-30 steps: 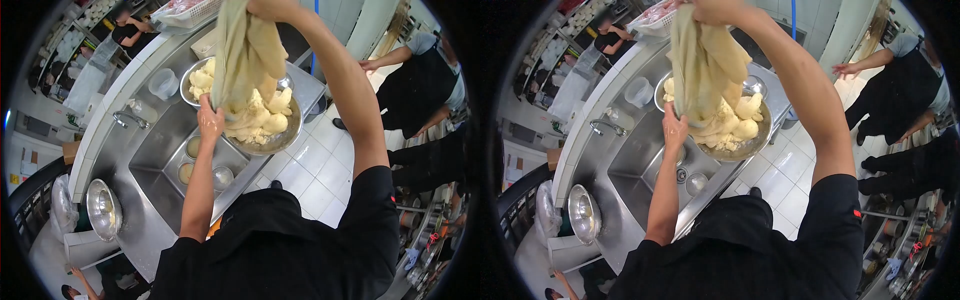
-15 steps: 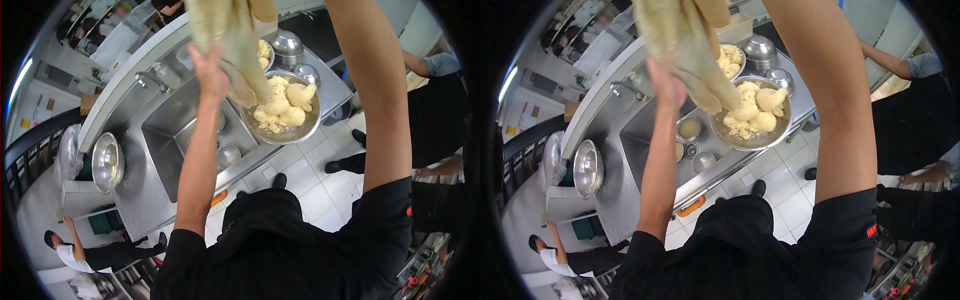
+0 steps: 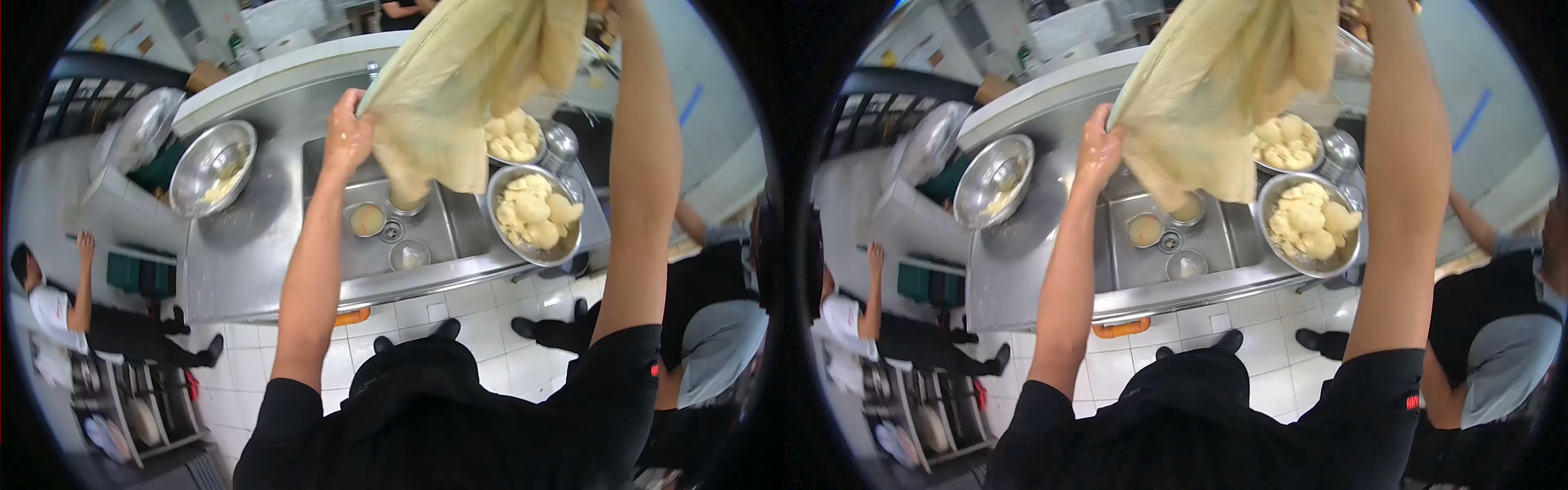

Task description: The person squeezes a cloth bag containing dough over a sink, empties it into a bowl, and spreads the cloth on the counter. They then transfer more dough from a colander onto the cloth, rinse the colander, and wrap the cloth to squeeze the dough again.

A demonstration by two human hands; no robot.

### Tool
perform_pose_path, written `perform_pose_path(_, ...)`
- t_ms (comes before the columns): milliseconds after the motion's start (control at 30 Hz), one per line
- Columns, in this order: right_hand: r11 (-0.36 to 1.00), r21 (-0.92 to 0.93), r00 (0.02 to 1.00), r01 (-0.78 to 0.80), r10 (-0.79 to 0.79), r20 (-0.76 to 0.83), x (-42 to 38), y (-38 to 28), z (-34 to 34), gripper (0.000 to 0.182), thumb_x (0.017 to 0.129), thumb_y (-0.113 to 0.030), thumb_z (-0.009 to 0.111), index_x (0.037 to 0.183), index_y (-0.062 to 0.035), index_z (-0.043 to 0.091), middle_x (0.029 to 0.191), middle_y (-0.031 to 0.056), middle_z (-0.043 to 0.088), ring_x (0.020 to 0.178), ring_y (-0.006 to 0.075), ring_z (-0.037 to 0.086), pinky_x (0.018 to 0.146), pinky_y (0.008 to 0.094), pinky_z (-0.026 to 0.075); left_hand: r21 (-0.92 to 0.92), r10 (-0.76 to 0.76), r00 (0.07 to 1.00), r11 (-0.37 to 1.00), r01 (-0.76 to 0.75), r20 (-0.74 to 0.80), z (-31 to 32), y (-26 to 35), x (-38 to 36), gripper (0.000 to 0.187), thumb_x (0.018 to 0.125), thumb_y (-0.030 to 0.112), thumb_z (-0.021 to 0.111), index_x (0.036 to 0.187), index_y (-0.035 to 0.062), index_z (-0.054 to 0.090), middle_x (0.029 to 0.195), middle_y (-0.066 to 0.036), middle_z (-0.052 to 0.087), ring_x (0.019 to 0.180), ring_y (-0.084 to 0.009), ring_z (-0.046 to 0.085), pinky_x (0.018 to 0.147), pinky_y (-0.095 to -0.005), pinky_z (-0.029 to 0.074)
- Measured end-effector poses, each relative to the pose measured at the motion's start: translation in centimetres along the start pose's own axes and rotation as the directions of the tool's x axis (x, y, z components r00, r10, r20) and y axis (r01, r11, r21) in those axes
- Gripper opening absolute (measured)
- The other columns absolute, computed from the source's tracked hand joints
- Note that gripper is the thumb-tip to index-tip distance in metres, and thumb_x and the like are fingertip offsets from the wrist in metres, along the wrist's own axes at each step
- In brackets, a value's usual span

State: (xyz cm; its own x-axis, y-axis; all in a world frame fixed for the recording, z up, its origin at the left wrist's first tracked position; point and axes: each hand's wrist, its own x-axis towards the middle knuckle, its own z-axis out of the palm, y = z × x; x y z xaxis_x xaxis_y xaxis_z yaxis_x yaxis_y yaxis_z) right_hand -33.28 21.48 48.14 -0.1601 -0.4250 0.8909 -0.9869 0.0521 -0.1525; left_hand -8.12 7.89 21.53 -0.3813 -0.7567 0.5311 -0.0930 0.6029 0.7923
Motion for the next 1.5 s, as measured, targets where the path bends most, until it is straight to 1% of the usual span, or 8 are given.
perform_pose_path(300, 0.956, 0.293, 0.683, -0.001, -0.214, 0.699, -4.8, -1.0, 11.6, 0.016, 0.075, -0.002, 0.061, 0.091, -0.0042, 0.064, 0.082, -0.0051, 0.061, 0.08, 0.0047, 0.054, 0.072, 0.0234, 0.045, 0.385, -0.218, 0.971, 0.892, 0.238, -0.095, -23.8, -6.4, -2.8, 0.028, 0.079, 0.012, 0.05, 0.1, 0.0029, 0.068, 0.09, -0.021, 0.068, 0.083, -0.0348, 0.064, 0.076, -0.0404, 0.049)
perform_pose_path(500, 0.692, 0.586, 0.613, -0.422, -0.258, 0.747, -17.0, -8.2, 17.3, 0.022, 0.075, -0.002, 0.067, 0.096, -0.004, 0.063, 0.086, -0.0033, 0.062, 0.083, 0.0061, 0.056, 0.075, 0.0238, 0.046, 0.766, 0.22, 0.774, 0.45, 0.459, -0.593, -33.0, -8.7, -9.2, 0.026, 0.086, 0.018, 0.055, 0.105, 0.0144, 0.073, 0.101, -0.016, 0.064, 0.095, -0.0363, 0.061, 0.085, -0.0412, 0.047)
perform_pose_path(700, 0.549, 0.711, 0.536, -0.439, -0.475, 0.697, -23.6, -16.6, 22.2, 0.033, 0.072, -0.01, 0.078, 0.101, -0.004, 0.064, 0.089, 0.0038, 0.064, 0.085, 0.0116, 0.06, 0.08, 0.0267, 0.048, -0.07, -0.247, 0.402, 0.911, 0.407, -0.882, -38.6, -8.1, -16.3, 0.027, 0.093, 0.023, 0.061, 0.116, 0.0111, 0.068, 0.099, -0.012, 0.066, 0.079, -0.0218, 0.065, 0.067, -0.0318, 0.053)
perform_pose_path(900, 0.419, 0.587, 0.307, -0.692, -0.565, 0.766, -30.4, -20.6, 28.5, 0.027, 0.078, -0.017, 0.076, 0.099, -0.0039, 0.065, 0.075, 0.0011, 0.061, 0.069, 0.0088, 0.053, 0.063, 0.0274, 0.044, -0.146, -0.18, 0.163, 0.969, 0.201, -0.97, -38.5, -10.2, -20.1, 0.024, 0.099, 0.012, 0.049, 0.119, 0.0035, 0.059, 0.088, -0.009, 0.063, 0.077, -0.0178, 0.065, 0.067, -0.0306, 0.055)
perform_pose_path(1167, 0.602, 0.541, 0.523, -0.588, -0.227, 0.821, -34.6, -24.7, 45.9, 0.023, 0.082, -0.019, 0.07, 0.098, -0.0027, 0.065, 0.082, 0.0122, 0.065, 0.077, 0.0245, 0.061, 0.072, 0.038, 0.049, -0.207, -0.559, 0.5, 0.777, 0.595, -0.662, -45.3, -30.4, -12.9, 0.058, 0.087, 0.006, 0.06, 0.143, 0.0098, 0.043, 0.104, -0.008, 0.063, 0.091, -0.0166, 0.06, 0.079, -0.0308, 0.052)
perform_pose_path(1300, 0.756, 0.609, 0.795, -0.239, -0.208, 0.57, -36.7, -25.5, 44.3, 0.029, 0.082, -0.023, 0.069, 0.104, -0.0049, 0.065, 0.101, 0.0189, 0.065, 0.094, 0.0376, 0.062, 0.083, 0.0459, 0.049, 0.69, -0.099, 0.841, 0.525, 0.498, -0.532, -41.9, -37.1, -16.4, 0.066, 0.078, 0.005, 0.066, 0.14, 0.0046, 0.043, 0.133, -0.027, 0.049, 0.126, -0.0425, 0.043, 0.108, -0.0449, 0.035)
perform_pose_path(1433, 0.812, 0.444, -0.058, -0.379, -0.5, 0.864, -43.0, -25.8, 37.2, 0.043, 0.076, -0.022, 0.073, 0.113, -0.0054, 0.059, 0.112, 0.0174, 0.059, 0.099, 0.0366, 0.059, 0.082, 0.0438, 0.049, 0.53, -0.261, 0.693, 0.485, 0.696, -0.672, -35.0, -32.0, -23.1, 0.037, 0.079, 0.012, 0.067, 0.113, 0.0022, 0.055, 0.111, -0.022, 0.055, 0.105, -0.0421, 0.05, 0.093, -0.0498, 0.04)
perform_pose_path(1500, 0.743, 0.563, 0.348, -0.362, -0.452, 0.821, -45.7, -27.8, 33.1, 0.038, 0.073, -0.016, 0.072, 0.108, -0.0061, 0.059, 0.105, 0.0136, 0.059, 0.099, 0.0354, 0.058, 0.079, 0.0445, 0.049, 0.624, -0.491, 0.736, 0.407, 0.667, -0.466, -33.7, -29.9, -27.0, 0.046, 0.082, 0.018, 0.067, 0.124, 0.0044, 0.053, 0.123, -0.021, 0.052, 0.116, -0.041, 0.047, 0.098, -0.0496, 0.038)
